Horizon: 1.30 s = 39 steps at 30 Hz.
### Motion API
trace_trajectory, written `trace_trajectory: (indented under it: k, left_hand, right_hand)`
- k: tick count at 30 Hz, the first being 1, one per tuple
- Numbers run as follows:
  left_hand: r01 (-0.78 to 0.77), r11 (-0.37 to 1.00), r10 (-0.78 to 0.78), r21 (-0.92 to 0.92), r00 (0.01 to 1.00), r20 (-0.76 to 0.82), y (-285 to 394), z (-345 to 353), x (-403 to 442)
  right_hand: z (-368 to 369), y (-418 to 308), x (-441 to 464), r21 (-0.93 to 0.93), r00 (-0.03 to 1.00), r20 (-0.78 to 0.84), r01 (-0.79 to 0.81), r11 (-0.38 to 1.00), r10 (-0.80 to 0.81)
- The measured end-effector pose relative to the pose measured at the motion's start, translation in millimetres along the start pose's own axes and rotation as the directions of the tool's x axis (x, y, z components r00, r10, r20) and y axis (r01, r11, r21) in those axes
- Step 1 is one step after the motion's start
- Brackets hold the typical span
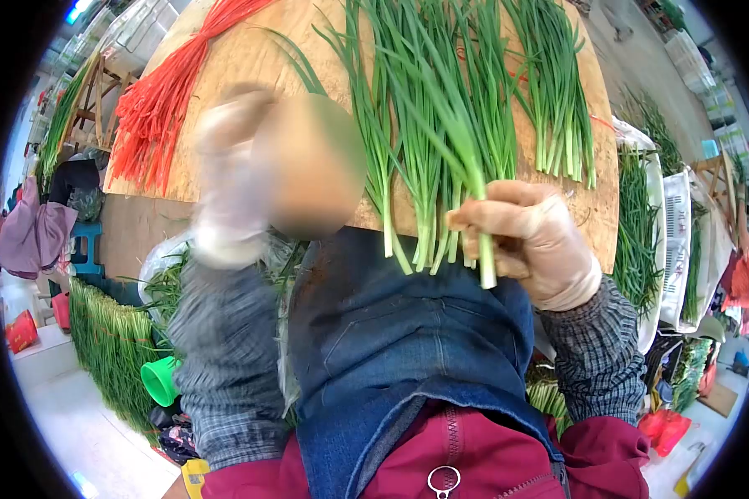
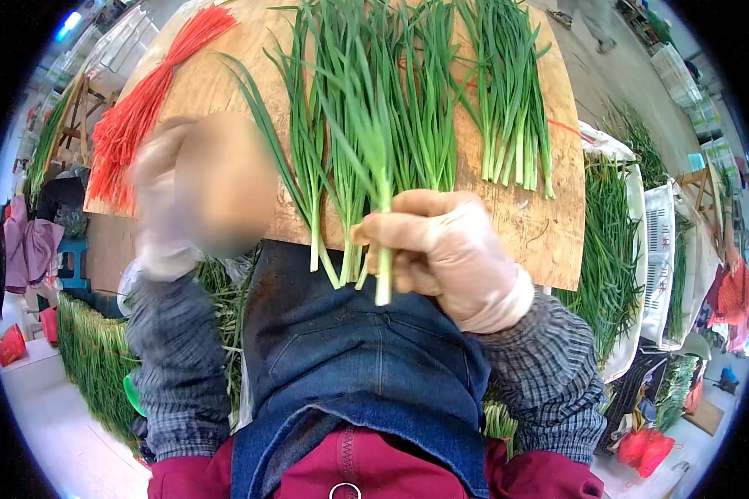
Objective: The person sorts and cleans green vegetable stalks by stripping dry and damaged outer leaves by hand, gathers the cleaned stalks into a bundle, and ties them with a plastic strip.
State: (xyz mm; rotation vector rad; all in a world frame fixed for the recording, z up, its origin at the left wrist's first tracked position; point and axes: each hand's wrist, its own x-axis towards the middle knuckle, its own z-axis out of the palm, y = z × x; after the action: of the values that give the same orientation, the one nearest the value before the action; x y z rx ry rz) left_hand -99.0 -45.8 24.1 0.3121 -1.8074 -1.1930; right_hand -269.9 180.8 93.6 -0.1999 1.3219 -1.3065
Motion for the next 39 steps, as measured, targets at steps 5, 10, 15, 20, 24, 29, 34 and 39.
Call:
trace_trajectory:
  k: [5,10,15,20,24,29,34,39]
  left_hand:
    - [0.149,-0.206,-0.235,0.967,0.952,-0.197,84,-136,-33]
    - [0.026,0.520,-0.149,0.854,0.987,0.061,78,-47,-55]
    - [-0.077,0.870,-0.085,0.487,0.950,0.302,70,55,-38]
    - [-0.260,0.795,-0.124,0.549,0.815,0.566,76,103,-36]
    - [-0.268,0.685,-0.205,0.678,0.822,0.532,67,104,-38]
    - [-0.118,0.628,-0.305,0.769,0.872,0.383,64,74,-39]
    - [0.161,0.880,-0.240,0.447,0.963,0.124,48,52,-44]
    - [0.009,0.859,-0.136,0.513,0.968,0.211,58,76,-34]
  right_hand:
    - [-37,-3,1,0.029,0.985,0.001,0.173,0.985,-0.173]
    - [-43,6,5,-0.050,0.980,-0.074,0.181,0.982,-0.184]
    - [-47,6,-8,-0.177,0.923,-0.297,0.198,0.964,-0.244]
    - [-67,28,7,-0.567,0.847,-0.332,0.173,0.806,-0.415]
    - [-64,40,21,-0.835,0.731,-0.204,0.218,0.505,-0.651]
    - [-54,40,31,-0.983,0.711,-0.045,0.093,0.158,-0.702]
    - [-58,40,38,-0.904,0.690,-0.173,0.171,0.391,-0.703]
    - [-47,33,36,-0.923,0.695,-0.197,0.105,0.369,-0.692]
